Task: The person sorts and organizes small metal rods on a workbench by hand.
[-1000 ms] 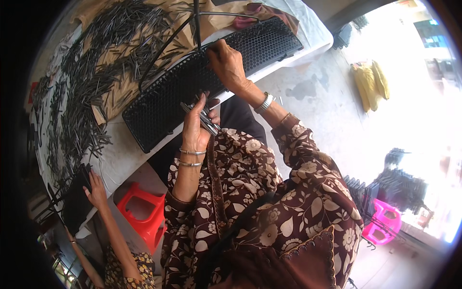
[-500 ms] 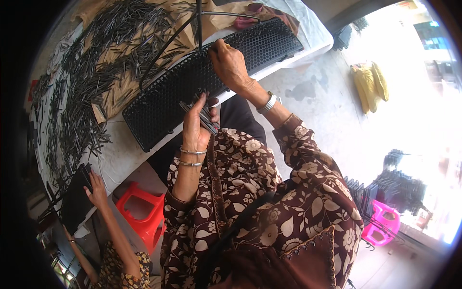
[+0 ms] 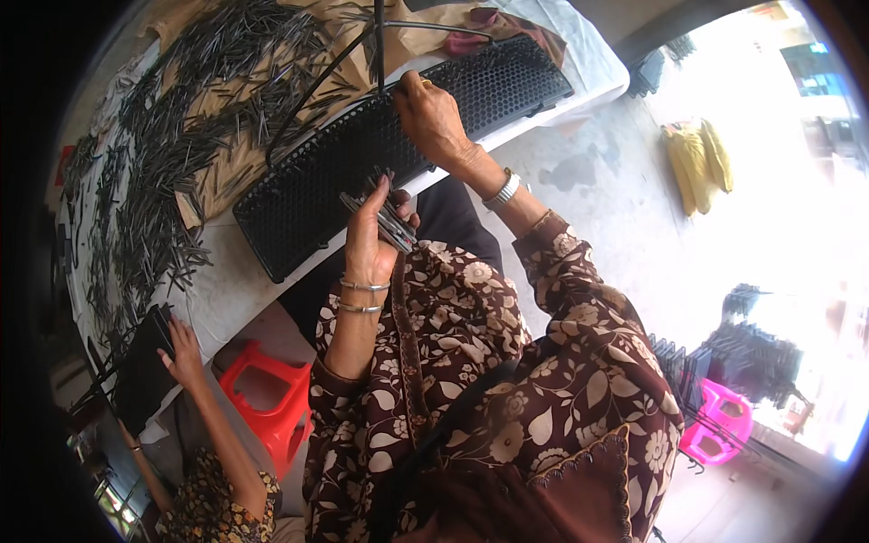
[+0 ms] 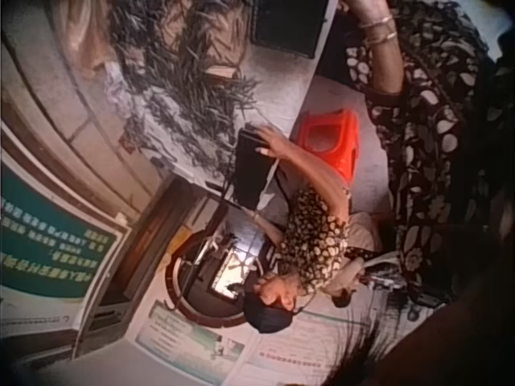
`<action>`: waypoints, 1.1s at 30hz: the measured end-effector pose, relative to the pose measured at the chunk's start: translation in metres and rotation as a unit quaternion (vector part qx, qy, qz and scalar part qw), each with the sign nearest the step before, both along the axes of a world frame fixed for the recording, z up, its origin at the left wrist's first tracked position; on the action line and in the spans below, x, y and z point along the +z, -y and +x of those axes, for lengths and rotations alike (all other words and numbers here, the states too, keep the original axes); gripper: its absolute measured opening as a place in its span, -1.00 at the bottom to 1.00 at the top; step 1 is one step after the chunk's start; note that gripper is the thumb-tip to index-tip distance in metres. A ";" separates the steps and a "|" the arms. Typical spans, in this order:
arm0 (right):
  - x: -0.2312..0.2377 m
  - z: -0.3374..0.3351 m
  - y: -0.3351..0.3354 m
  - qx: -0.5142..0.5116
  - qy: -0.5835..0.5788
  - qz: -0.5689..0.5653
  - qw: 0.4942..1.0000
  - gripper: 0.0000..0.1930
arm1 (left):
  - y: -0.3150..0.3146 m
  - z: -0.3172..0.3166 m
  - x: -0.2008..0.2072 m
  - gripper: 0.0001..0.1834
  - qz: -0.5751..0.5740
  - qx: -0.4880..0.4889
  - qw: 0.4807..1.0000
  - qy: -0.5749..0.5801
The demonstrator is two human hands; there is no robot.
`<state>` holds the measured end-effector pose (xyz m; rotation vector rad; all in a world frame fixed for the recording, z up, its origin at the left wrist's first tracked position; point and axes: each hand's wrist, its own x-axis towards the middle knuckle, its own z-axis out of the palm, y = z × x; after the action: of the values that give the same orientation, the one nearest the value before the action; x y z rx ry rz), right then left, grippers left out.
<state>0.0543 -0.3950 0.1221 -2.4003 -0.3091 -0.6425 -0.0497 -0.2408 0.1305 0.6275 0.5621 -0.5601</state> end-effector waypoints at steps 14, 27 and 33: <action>0.036 -0.054 -0.011 0.094 -0.018 0.078 0.992 -0.88 | -0.004 0.013 -0.016 -0.82 -0.014 0.017 0.999 0.030; 0.033 -0.085 -0.008 0.076 -0.219 0.272 0.934 -0.81 | -0.005 0.013 -0.005 -0.87 0.019 0.008 0.997 0.073; 0.045 -0.080 -0.003 0.084 -0.391 0.363 0.842 -0.78 | -0.004 0.005 0.004 -0.82 0.064 -0.007 0.992 0.108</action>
<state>-0.0260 -0.3924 0.1670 -1.6696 0.0804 0.3046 -0.0451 -0.2366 0.1348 0.8042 0.3929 -0.4643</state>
